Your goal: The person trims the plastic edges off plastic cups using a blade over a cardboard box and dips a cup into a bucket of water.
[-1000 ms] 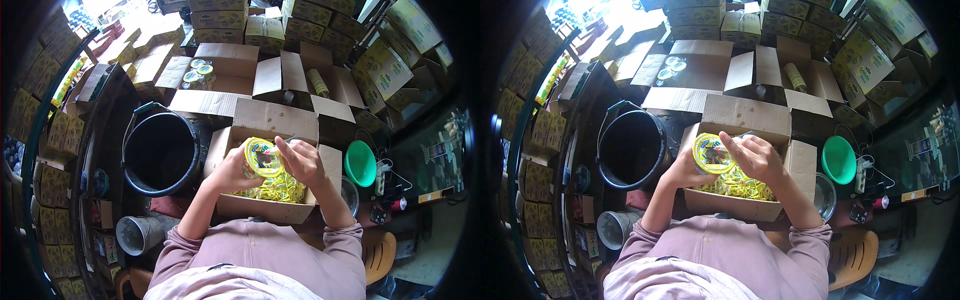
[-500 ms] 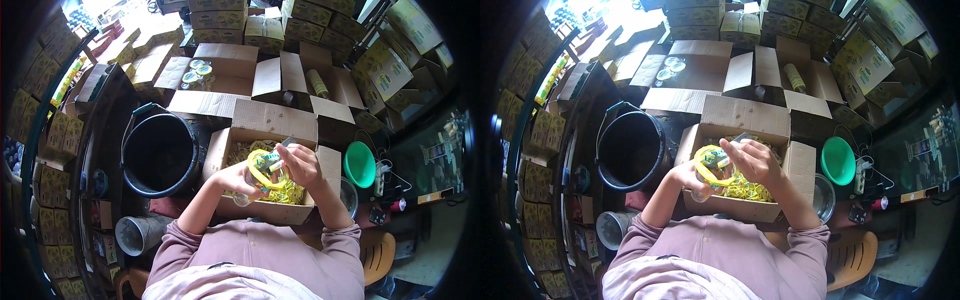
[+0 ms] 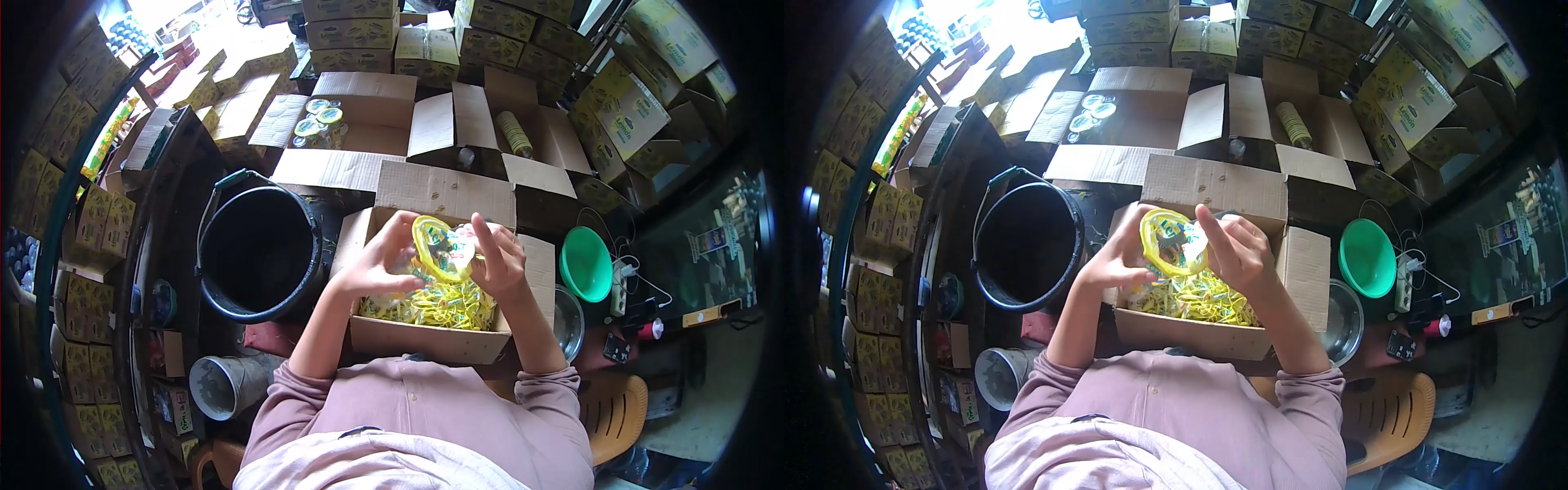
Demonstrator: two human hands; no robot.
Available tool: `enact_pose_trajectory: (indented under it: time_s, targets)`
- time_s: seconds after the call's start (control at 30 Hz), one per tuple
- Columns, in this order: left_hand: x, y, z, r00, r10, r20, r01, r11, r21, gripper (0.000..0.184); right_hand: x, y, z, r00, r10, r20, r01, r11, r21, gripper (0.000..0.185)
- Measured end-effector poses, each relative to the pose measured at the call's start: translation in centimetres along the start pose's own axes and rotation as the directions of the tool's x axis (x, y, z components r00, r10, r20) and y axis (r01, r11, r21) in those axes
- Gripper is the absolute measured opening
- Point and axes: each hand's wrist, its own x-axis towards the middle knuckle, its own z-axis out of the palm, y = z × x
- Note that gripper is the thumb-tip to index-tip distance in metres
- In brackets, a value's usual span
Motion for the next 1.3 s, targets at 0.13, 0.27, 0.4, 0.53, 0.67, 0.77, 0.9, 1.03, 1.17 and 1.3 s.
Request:
enact_pose_trajectory:
  time_s: [0.13,0.27,0.4,0.53,0.67,0.77,0.9,1.03,1.17,1.3]
  targets:
    - [-1.0,0.2,2.0,0.977,0.147,-0.153,-0.033,0.816,0.577,0.069,0.0,0.3,0.1,0.998,-0.021,0.058,0.025,0.998,-0.057,0.055]
    - [-0.3,-0.4,4.2,0.885,0.277,-0.375,0.066,0.722,0.689,0.059,0.7,-0.3,0.0,0.992,-0.042,0.120,0.047,0.998,-0.038,0.053]
    - [-0.2,-0.1,3.9,0.890,0.307,-0.337,0.049,0.670,0.740,0.056,0.6,-0.4,-0.1,0.990,-0.085,0.113,0.090,0.995,-0.040,0.051]
    - [-0.4,0.7,3.6,0.929,0.198,-0.312,0.073,0.729,0.681,0.051,0.1,0.1,-0.1,0.987,-0.131,0.093,0.132,0.991,-0.009,0.051]
    - [-0.7,-0.4,3.7,0.990,0.123,-0.075,-0.071,0.868,0.491,0.051,-0.1,0.1,-0.1,0.987,-0.112,0.115,0.108,0.993,0.043,0.050]
    - [-0.8,-0.5,3.9,0.996,0.053,-0.065,-0.032,0.956,0.292,0.045,-0.1,0.3,-0.3,0.988,-0.136,0.073,0.135,0.991,0.017,0.048]
    - [-0.7,-0.3,3.0,0.999,0.005,-0.038,0.001,0.987,0.158,0.046,0.2,0.0,-1.1,0.986,-0.116,0.119,0.121,0.992,-0.032,0.047]
    - [-0.4,-1.0,1.9,0.985,0.140,-0.099,-0.101,0.942,0.320,0.059,0.4,-0.2,-1.8,0.989,-0.098,0.115,0.108,0.990,-0.088,0.044]
    - [-0.7,-0.2,1.1,0.977,0.179,-0.115,-0.094,0.849,0.520,0.064,0.6,0.3,-1.5,0.991,-0.113,0.072,0.117,0.991,-0.059,0.045]
    - [-0.8,-0.5,1.1,0.970,0.179,-0.165,-0.053,0.817,0.575,0.065,0.4,0.3,-1.5,0.984,-0.073,0.163,0.083,0.995,-0.054,0.047]
